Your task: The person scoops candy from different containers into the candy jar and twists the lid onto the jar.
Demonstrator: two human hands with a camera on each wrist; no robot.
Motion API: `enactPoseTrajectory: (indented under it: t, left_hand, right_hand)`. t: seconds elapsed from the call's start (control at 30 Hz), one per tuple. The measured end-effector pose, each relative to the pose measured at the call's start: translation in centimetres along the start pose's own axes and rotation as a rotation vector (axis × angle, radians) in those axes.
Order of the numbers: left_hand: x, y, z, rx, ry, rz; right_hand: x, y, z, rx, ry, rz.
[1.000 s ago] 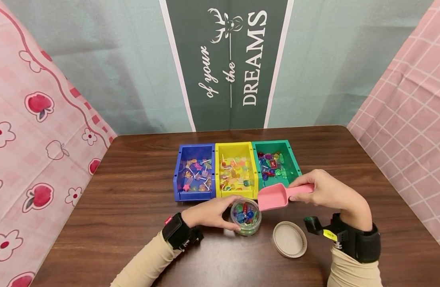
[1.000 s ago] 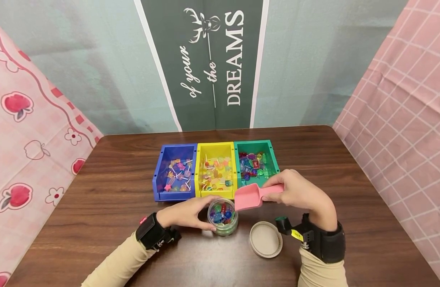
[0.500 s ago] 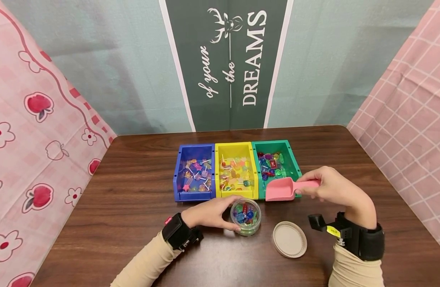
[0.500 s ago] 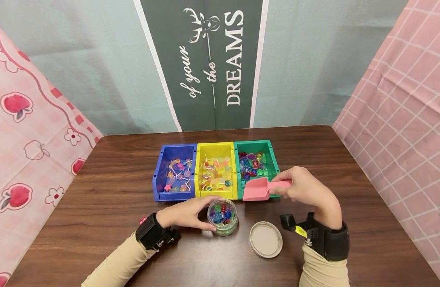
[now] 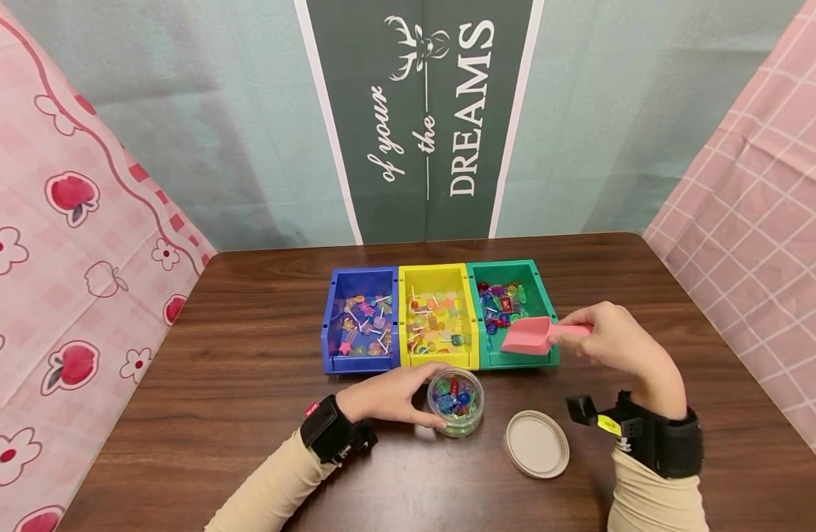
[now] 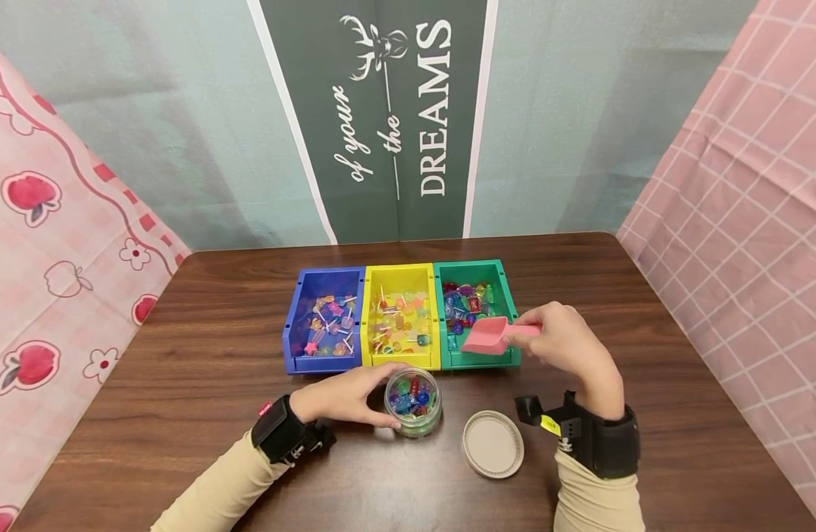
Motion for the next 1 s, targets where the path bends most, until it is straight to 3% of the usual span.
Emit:
enactPoseTrajectory:
  t: [0.5,1.0]
  left_hand:
    - [-0.1,-0.3,0.2,-0.004,-0.003,-0.005]
    - [0.0,0.1,-0.1,0.012,-0.005,-0.002]
  right_hand:
    - [-1.0,-1.9,0.0,-0.113,0.068,-0.047]
    - [-1.6,-4.9,-1.8,-0.134,0.195,-0.164]
Point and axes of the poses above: each hand's wrist, its own y-axis away from the middle knuckle, its own x-axis out of the back of the hand, z = x × y, the point moved 8 cm from there along -y, towards the middle knuckle, and after that the axes turned 8 degrees about y, right-handed, at the moved point
